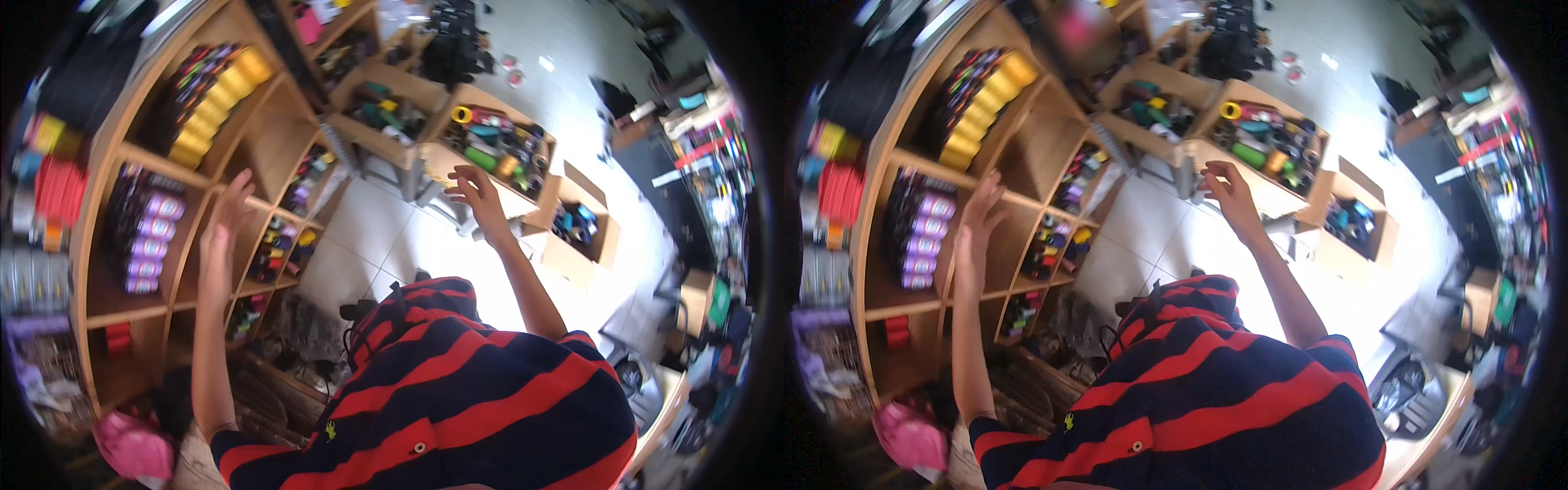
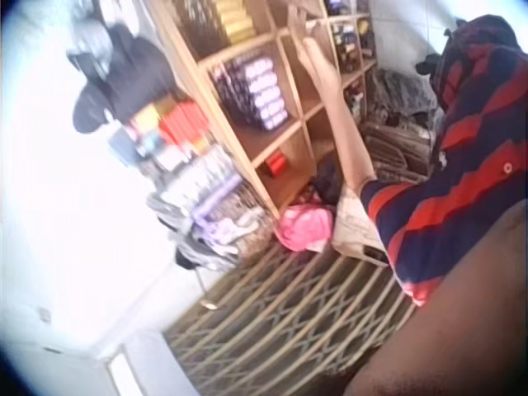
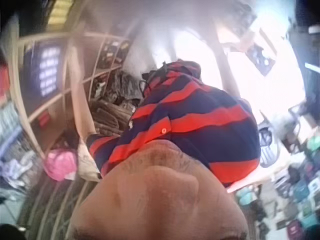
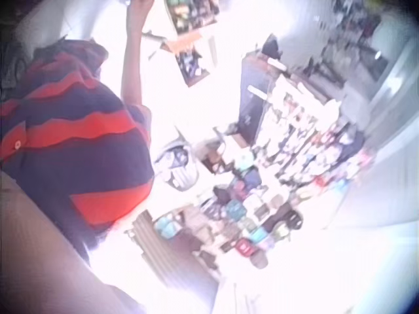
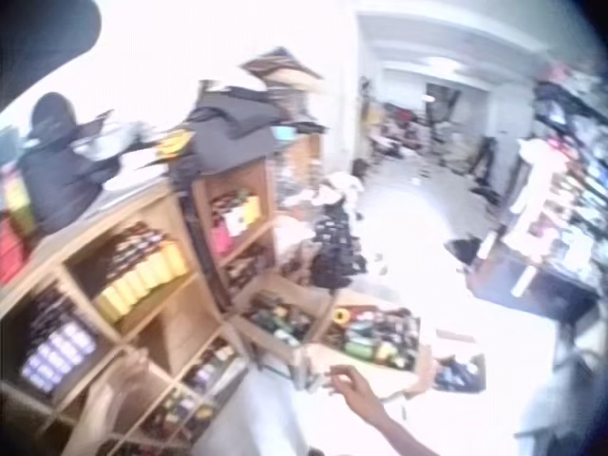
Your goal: The person sorts through boxes containing various thread spools and places specific spools onto a wooden shelf.
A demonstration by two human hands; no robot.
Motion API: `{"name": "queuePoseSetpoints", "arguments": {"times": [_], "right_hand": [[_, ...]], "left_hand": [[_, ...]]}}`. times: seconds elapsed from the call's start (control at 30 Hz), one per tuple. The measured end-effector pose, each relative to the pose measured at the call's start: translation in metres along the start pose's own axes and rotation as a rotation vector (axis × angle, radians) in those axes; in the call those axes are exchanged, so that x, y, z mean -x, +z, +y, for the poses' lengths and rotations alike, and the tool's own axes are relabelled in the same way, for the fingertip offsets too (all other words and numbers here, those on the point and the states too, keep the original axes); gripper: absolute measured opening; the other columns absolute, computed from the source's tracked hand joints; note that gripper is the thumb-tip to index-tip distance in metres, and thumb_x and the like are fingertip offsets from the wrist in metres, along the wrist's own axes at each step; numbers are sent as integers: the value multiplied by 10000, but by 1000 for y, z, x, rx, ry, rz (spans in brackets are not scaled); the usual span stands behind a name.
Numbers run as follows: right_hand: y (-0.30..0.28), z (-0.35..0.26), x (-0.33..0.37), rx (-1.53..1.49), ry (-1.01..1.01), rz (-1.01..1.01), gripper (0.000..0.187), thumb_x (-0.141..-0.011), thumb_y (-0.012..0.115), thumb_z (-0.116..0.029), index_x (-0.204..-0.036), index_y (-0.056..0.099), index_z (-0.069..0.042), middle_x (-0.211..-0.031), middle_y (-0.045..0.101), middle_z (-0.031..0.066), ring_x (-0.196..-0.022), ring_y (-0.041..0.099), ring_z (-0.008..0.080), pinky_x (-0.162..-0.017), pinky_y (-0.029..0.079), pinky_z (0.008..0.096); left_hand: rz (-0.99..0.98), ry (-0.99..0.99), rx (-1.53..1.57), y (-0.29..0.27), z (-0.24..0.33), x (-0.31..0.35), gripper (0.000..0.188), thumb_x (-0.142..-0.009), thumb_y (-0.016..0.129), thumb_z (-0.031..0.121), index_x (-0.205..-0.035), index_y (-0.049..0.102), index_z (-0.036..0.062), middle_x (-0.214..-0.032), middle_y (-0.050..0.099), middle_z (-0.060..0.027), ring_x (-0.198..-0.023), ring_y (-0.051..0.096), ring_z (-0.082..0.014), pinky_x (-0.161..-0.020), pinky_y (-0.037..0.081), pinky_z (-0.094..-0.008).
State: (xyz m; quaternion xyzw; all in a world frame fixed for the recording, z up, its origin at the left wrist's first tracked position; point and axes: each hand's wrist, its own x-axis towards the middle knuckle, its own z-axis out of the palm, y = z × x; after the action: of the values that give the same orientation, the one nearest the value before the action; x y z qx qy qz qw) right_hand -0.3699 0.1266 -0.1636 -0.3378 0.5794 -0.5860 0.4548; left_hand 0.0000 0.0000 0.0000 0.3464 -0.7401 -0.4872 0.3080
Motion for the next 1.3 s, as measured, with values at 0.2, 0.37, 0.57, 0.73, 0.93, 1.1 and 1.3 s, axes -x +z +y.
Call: {"name": "queuePoseSetpoints", "arguments": {"times": [0.2, 0.37, 0.57, 0.73, 0.93, 1.1, 1.3], "right_hand": [[-159, 11, 81, 23, 33, 421, 365, -962, 526, -248, -1223, 492, 6, -1176, 568, 136, -986, 617, 202, -831, 491, 315], [-193, 12, 149, -29, 72, 732, 334, -969, 509, -220, -1197, 502, 24, -1109, 589, 147, -970, 625, 226, -822, 508, 321], [-199, 22, 175, -54, 127, 918, 352, -973, 506, -253, -1189, 520, 24, -1079, 604, 157, -939, 646, 237, -796, 530, 329], [-194, 26, 137, -79, 159, 945, 287, -967, 493, -192, -1170, 536, 6, -1074, 617, 135, -928, 651, 226, -779, 523, 316], [-193, 18, 42, 23, 172, 772, 281, -956, 533, -186, -1158, 539, 9, -1055, 632, 137, -929, 647, 210, -789, 516, 315], [-181, -16, -30, -24, 93, 706, 251, -953, 537, -166, -1136, 561, 4, -1026, 638, 119, -937, 639, 200, -802, 510, 319], [-166, -12, -93, 201, 101, 597, 240, -945, 547, -156, -1121, 569, 6, -1011, 647, 115, -936, 634, 176, -809, 485, 292]], "left_hand": [[-390, 62, 194, 179, -40, -119, 676, -942, 363, 551, -1386, 408, 43, -1437, 389, -116, -1308, 387, -259, -1043, 325, -415], [-643, 5, 272, 295, -45, -161, 514, -994, 372, 388, -1376, 428, 49, -1387, 457, -92, -1281, 413, -216, -1005, 348, -342], [-816, -207, 405, 385, -74, -177, 421, -1006, 374, 295, -1328, 473, 41, -1326, 510, -89, -1186, 493, -191, -949, 396, -322], [-766, -193, 326, 392, -61, -201, 296, -961, 480, 158, -1208, 554, 12, -1190, 598, -82, -1033, 582, -158, -894, 440, -288], [-496, 110, 430, 340, 10, -291, 372, -930, 453, 141, -1233, 478, -74, -1143, 599, -207, -1005, 601, -228, -859, 471, -354], [-489, 494, 584, 325, 31, -342, 646, -885, 558, 413, -1279, 417, -78, -1201, 535, -273, -1013, 584, -337, -873, 449, -435], [-600, 784, 700, 267, 62, -390, 605, -890, 552, 386, -1279, 425, -60, -1199, 536, -253, -1001, 581, -321, -857, 449, -422]]}}
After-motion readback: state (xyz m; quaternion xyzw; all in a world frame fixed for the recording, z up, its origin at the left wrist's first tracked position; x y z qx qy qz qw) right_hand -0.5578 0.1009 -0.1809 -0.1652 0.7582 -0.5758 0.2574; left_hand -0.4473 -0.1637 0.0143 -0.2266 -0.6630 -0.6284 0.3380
